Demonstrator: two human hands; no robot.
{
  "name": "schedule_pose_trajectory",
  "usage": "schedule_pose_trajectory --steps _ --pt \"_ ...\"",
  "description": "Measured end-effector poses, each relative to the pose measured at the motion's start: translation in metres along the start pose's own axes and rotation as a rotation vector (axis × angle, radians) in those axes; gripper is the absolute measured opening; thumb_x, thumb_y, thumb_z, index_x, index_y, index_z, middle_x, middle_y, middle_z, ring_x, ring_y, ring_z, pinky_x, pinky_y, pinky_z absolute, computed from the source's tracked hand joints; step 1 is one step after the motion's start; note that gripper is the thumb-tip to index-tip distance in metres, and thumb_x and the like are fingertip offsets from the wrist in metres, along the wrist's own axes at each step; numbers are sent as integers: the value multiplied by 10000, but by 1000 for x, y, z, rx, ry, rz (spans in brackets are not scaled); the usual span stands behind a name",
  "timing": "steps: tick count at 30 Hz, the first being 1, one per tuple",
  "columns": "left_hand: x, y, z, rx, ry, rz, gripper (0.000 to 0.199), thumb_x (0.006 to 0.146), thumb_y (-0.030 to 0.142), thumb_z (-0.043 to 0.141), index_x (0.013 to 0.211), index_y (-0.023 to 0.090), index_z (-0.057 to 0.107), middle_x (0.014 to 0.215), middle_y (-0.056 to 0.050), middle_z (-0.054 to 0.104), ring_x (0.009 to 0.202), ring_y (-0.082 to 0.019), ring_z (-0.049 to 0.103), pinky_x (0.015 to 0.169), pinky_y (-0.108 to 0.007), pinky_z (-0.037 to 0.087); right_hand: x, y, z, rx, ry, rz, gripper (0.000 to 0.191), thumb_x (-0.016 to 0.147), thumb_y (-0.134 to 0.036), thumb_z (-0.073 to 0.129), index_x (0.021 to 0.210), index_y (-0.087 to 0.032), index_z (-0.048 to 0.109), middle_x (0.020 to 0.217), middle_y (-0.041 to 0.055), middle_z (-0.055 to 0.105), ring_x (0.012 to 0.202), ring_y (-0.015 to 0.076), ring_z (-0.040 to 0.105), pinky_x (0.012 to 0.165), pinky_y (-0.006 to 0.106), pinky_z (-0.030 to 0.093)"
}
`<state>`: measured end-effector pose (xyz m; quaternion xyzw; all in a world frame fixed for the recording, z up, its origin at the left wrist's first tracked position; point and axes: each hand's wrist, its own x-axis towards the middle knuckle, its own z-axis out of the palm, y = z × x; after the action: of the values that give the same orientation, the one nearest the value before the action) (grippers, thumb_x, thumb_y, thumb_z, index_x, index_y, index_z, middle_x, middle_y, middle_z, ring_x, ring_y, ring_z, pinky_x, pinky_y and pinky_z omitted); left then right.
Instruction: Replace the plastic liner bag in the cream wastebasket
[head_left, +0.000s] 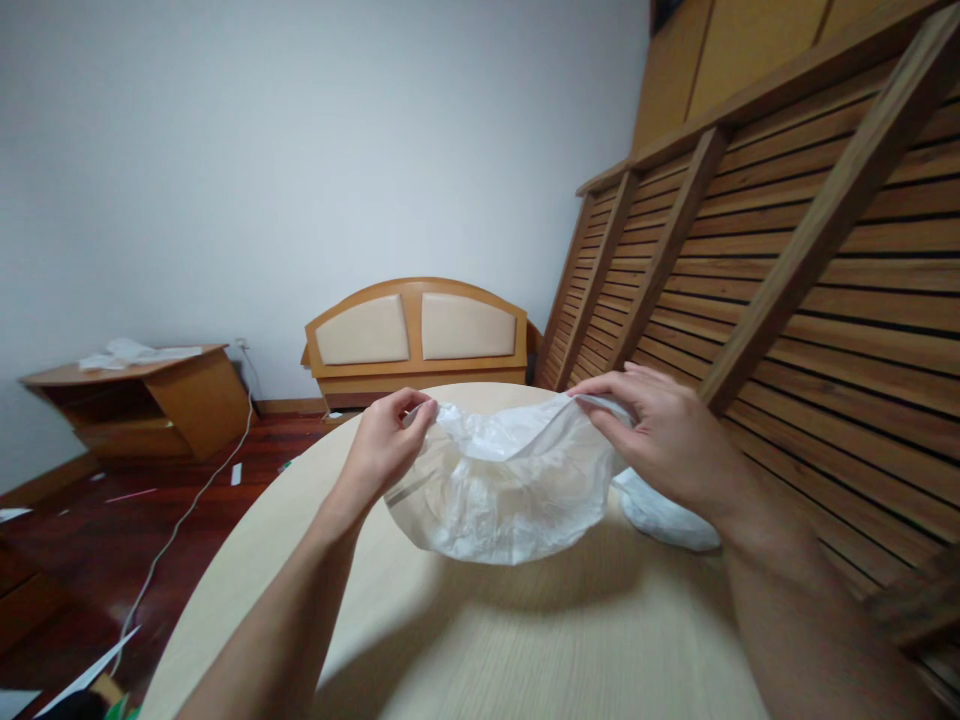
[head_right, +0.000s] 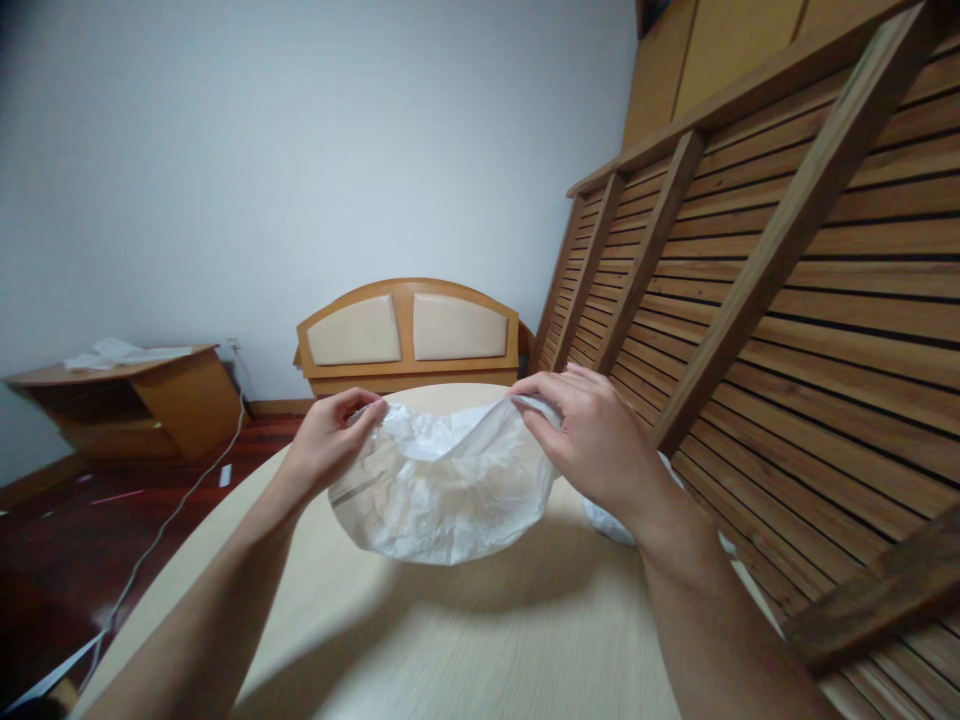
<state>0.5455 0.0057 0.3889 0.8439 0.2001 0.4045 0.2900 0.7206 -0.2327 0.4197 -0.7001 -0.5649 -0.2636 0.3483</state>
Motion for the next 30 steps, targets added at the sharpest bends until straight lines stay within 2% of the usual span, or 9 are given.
schedule_pose_trajectory --steps 2,5,8,11,14,16,20,24,30 --pt "-1 1 0 17 75 32 251 874 373 584 916 160 709 902 -70 751 829 -213 682 760 -309 504 1 4 6 71 46 167 161 888 -253 586 979 -231 716 892 26 766 823 208 705 808 347 520" --pt "-9 13 -1 20 121 224 261 915 363 572 1056 173 681 1089 -90 724 1001 -225 670 907 -343 499 2 11 16 177 98 346 177 885 -293 584 979 -212 711 773 22 743 709 190 685 677 295 505" --pt "-17 25 0 70 -21 388 281 914 382 607 1119 196 658 1166 -88 703 1118 -238 634 990 -356 466 5 21 25 318 110 406 177 875 -341 586 899 -201 693 675 11 701 638 179 655 633 279 501" --pt "-19 25 4 148 -145 400 327 891 404 646 1148 203 645 1152 -85 709 1075 -248 647 932 -348 486 7 30 30 492 102 431 199 849 -385 609 774 -206 656 620 2 660 596 168 624 612 270 506" --pt "-14 15 10 181 -147 317 226 934 372 567 1024 194 673 1001 -73 729 848 -216 668 774 -314 495 8 36 34 610 67 467 290 827 -432 645 646 -209 605 590 -5 626 573 151 595 622 262 506" --pt "-8 7 12 140 -115 233 232 940 369 537 945 187 680 895 -56 731 708 -186 637 707 -296 475 8 40 37 680 44 526 283 807 -430 676 648 -202 620 606 -11 620 578 137 581 612 243 493" --pt "5 -10 14 -111 -86 93 261 878 409 592 838 172 694 847 -51 737 797 -197 649 763 -280 464 4 49 47 950 -14 742 182 764 -367 729 796 -190 696 739 1 674 630 135 599 580 222 491" --pt "12 -31 19 -401 -66 -169 383 731 535 721 783 157 693 775 -36 713 737 -178 620 700 -256 459 0 58 58 1116 -76 928 115 809 -273 690 849 -170 723 790 41 719 649 150 635 588 230 520" --pt "12 -57 29 -472 -31 -325 532 661 621 745 878 137 709 827 -63 724 679 -159 618 611 -241 457 -6 70 80 1095 11 970 115 837 -186 643 906 -187 736 901 58 768 764 176 694 680 248 556"
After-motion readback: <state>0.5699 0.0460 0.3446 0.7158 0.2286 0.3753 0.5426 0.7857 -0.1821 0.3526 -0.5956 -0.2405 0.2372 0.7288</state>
